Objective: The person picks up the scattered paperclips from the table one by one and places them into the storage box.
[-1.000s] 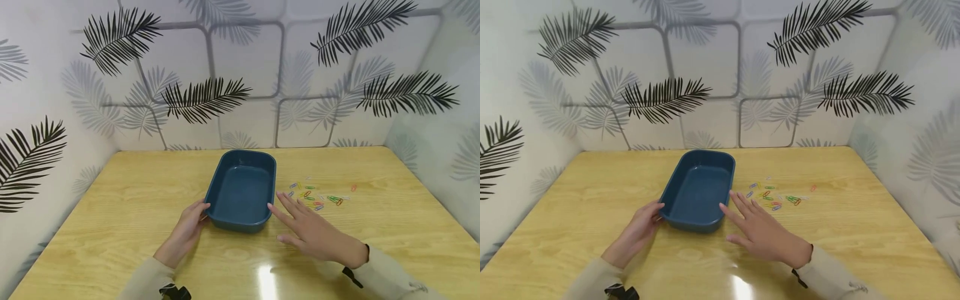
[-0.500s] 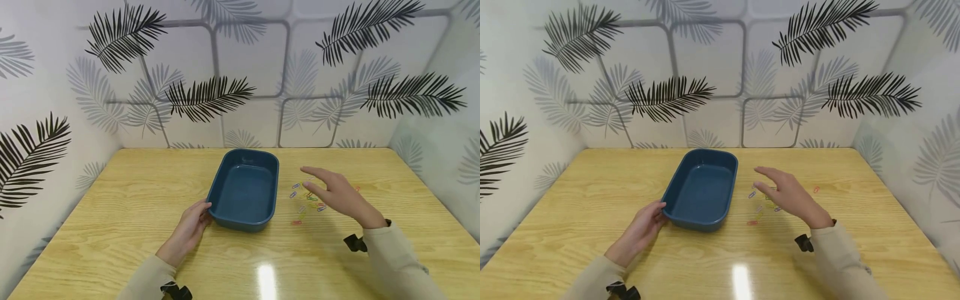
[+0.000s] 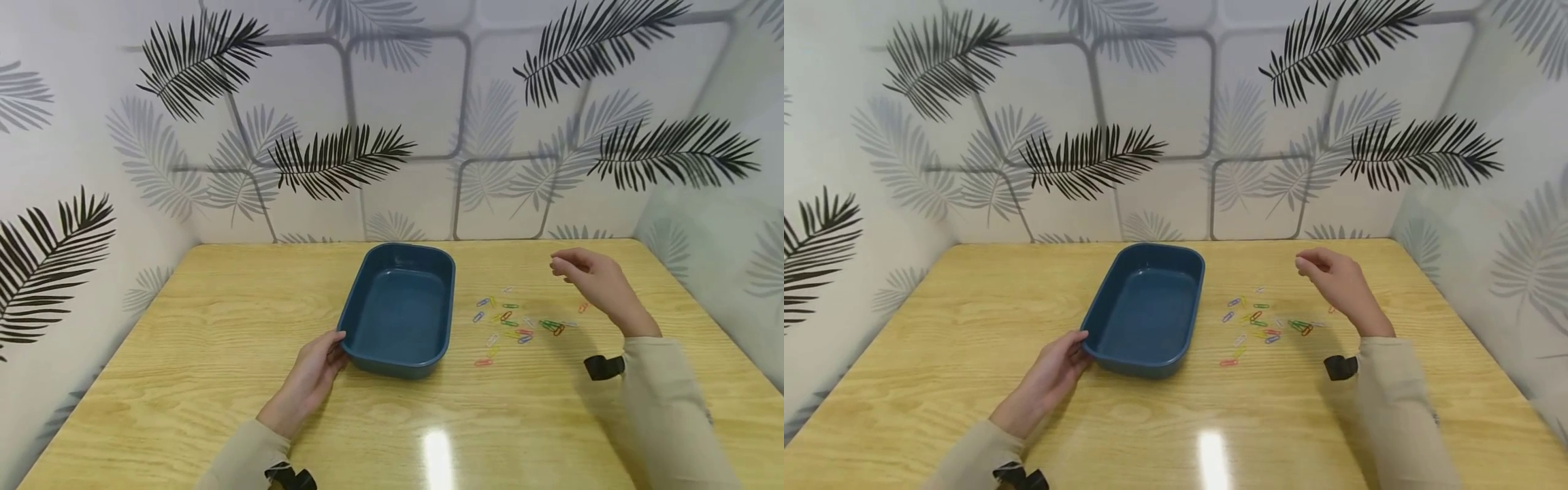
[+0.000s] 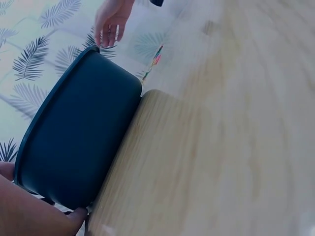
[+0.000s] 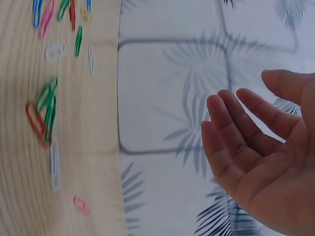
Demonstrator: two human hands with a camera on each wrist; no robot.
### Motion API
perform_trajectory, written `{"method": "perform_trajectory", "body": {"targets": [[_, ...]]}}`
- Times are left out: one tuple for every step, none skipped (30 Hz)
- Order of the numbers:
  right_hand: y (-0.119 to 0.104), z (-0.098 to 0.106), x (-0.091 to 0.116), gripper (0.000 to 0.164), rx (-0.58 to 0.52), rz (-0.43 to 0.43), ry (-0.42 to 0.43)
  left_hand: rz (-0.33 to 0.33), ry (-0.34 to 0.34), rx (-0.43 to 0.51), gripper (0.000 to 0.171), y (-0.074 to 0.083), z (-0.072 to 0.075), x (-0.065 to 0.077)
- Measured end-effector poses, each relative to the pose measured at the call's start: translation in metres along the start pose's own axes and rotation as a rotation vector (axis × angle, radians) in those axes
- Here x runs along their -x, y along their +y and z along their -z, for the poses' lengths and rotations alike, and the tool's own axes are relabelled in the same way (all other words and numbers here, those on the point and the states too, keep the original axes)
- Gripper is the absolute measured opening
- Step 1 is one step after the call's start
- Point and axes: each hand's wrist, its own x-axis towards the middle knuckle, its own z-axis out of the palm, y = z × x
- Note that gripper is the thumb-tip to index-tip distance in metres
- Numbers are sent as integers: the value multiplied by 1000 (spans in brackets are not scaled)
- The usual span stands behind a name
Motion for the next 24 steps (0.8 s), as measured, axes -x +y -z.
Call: {"method": "perform_trajectory", "body": {"targets": [[6,4,-1,54,-17,-25,8,-1,-1,2,41,0,0,0],[12,7,-3,55,-31,-50,14,-2,-3,3,41,0,-1,0],[19,10,-4,56,-47,-72,14,-4,-3,6,41,0,-1,0],[25,14,-5,57,-62,-96,14,-5,-4,7,41,0,-1,-1],[32,16,-4,57,-84,-122,6,-4,-6,8,41,-1,-1,-1],[38,18,-4,58,-106,-147,-4,-3,-7,7,41,-1,-1,-1],[44,19,-3,58,-121,-175,-21,-1,-9,6,41,-2,-1,-1],[50,21,-3,59,-129,-200,-41,-1,-10,4,41,-2,-1,-1],[55,22,-3,60,-133,-223,-60,-1,-9,4,41,-2,-1,-1],[59,22,-3,61,-135,-244,-77,-1,-9,3,41,-2,-1,-1],[63,23,-3,62,-135,-263,-96,-1,-10,3,41,-2,0,-2],[66,23,-3,62,-128,-280,-113,-1,-13,2,42,-2,0,-2],[69,23,-4,63,-118,-297,-129,1,-17,3,42,-2,0,-2],[71,24,-4,63,-111,-309,-142,3,-21,6,43,-1,0,-2],[73,23,-5,62,-105,-321,-150,5,-25,10,44,-1,1,-1],[75,23,-5,61,-102,-333,-157,9,-30,15,45,-1,1,-1],[78,24,-6,60,-98,-343,-165,12,-34,20,45,-1,1,-1],[79,23,-7,59,-97,-352,-173,16,-36,24,46,-1,1,-1],[81,23,-8,58,-99,-364,-181,20,-35,28,46,-1,1,-1],[82,23,-9,57,-104,-377,-187,21,-34,32,46,-1,1,-2],[83,23,-10,56,-107,-388,-192,21,-32,35,46,-1,1,-2],[84,22,-11,55,-105,-394,-197,21,-31,37,46,-1,1,-2],[85,22,-12,54,-100,-396,-204,20,-30,38,46,-1,1,-2],[85,21,-13,54,-88,-400,-206,18,-32,40,46,-1,1,-2]]}}
